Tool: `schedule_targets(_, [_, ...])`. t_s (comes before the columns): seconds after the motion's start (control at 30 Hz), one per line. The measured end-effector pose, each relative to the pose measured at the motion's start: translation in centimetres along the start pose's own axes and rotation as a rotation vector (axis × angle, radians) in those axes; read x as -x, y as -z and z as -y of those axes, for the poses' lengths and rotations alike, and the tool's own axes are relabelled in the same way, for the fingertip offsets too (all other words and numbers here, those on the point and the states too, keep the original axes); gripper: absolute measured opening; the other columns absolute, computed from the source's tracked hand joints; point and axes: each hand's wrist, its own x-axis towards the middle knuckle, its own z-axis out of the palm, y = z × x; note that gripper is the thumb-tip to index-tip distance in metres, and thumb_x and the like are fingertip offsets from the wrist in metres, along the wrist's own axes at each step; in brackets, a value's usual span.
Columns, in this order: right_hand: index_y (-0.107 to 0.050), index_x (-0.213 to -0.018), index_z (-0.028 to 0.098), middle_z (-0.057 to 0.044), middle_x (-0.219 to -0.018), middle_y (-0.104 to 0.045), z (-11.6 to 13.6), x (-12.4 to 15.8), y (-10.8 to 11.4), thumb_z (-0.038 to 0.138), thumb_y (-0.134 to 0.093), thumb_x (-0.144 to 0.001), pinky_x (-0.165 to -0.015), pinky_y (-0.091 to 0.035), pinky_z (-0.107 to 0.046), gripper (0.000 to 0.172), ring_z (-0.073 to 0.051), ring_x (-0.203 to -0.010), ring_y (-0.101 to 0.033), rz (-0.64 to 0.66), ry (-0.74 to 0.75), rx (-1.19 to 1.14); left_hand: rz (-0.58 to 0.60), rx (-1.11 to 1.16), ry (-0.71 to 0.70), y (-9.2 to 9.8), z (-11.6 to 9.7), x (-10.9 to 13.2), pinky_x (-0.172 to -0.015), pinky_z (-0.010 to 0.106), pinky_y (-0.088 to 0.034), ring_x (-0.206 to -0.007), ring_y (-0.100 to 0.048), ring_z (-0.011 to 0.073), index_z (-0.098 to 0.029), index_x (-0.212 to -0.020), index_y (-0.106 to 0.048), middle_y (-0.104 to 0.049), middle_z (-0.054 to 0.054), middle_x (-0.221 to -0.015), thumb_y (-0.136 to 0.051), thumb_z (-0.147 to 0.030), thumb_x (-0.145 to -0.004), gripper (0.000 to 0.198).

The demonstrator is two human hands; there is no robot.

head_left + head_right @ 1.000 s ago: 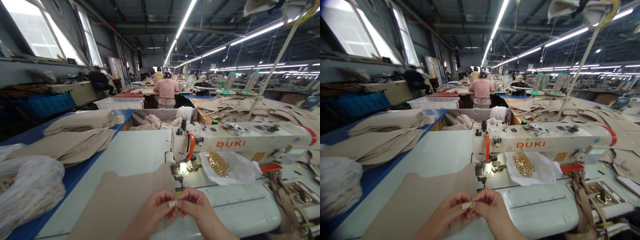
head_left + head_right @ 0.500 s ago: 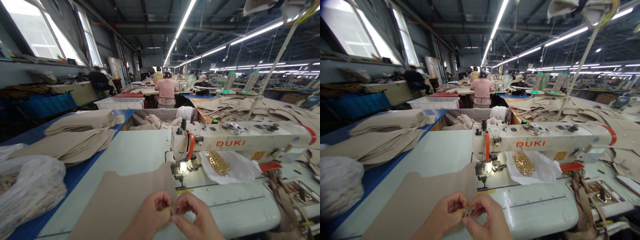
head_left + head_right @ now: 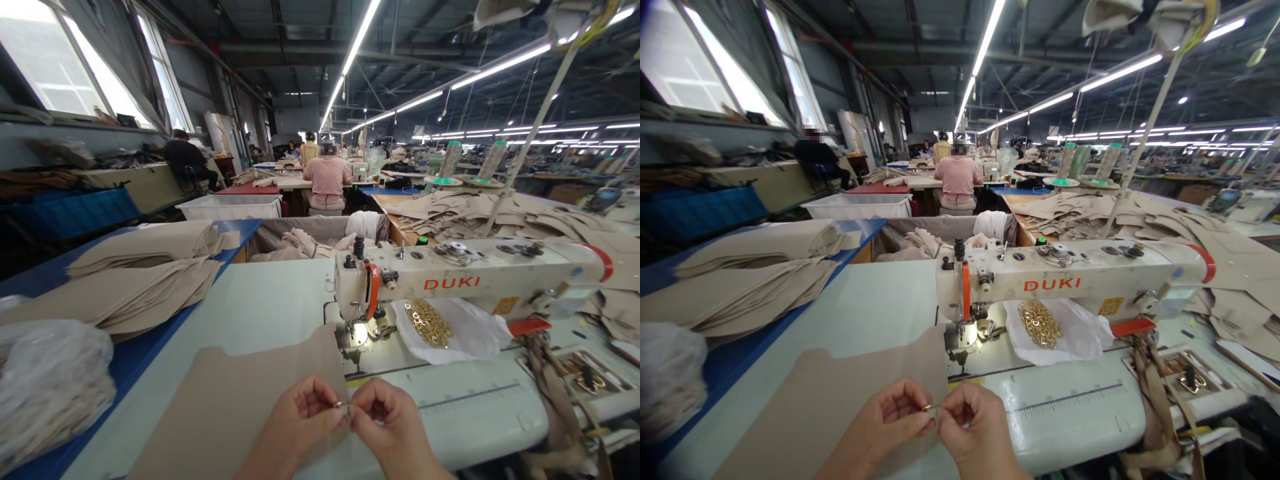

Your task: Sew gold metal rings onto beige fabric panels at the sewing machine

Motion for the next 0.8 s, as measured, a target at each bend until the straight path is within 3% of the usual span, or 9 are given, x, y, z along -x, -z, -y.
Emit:
schedule_targets(0.17, [-0.058,-0.059,0.017,0.001,-0.054,-0.054,1.0,0.0,0.1,0.03,-0.068,-0.068,-0.049,-0.036,-0.021,0.02,-0.01,-0.05,-0.046,0.002,-0.044,-0.028,-0.045,-0.077,-0.092,0.1,0.3,0.0,-0.06,0.023,-0.045,-0.06,-0.055,0.0125,-0.018,-0.06,-0.056,-0.059,-0.003,-0.061,-0.08,-0.026,-0.053,0.026])
schedule_targets(0.4, [-0.064,-0.073,0.017,-0.001,-0.059,-0.065,1.4,-0.1,0.6,0.046,-0.079,-0.061,-0.057,-0.047,-0.024,0.035,-0.014,-0.055,-0.059,0.117,-0.156,-0.306,-0.158,-0.048,-0.204,-0.9,1.1,0.7,-0.06,0.024,-0.048,-0.061,-0.057,0.0145,-0.019,-0.061,-0.056,-0.06,-0.001,-0.061,-0.077,-0.032,-0.058,0.025])
schedule_targets(0.6, [-0.068,-0.068,0.017,-0.003,-0.059,-0.066,1.7,-0.2,1.0,0.048,-0.072,-0.068,-0.057,-0.046,-0.026,0.031,-0.016,-0.056,-0.059,0.131,-0.155,-0.15,-0.224,-0.07,-0.245,-1.6,0.7,1.4,-0.062,0.023,-0.048,-0.063,-0.058,0.0151,-0.019,-0.062,-0.057,-0.061,0.0,-0.063,-0.075,-0.029,-0.062,0.02])
schedule_targets(0.8, [-0.065,-0.07,0.018,-0.001,-0.066,-0.061,2.8,-0.2,1.4,0.023,-0.054,-0.079,-0.057,-0.039,-0.023,0.015,-0.014,-0.063,-0.054,0.16,0.042,0.284,-0.151,-0.156,-0.157,-0.6,0.7,0.8,-0.063,0.025,-0.048,-0.063,-0.058,0.016,-0.019,-0.061,-0.057,-0.06,-0.001,-0.062,-0.076,-0.031,-0.057,0.023])
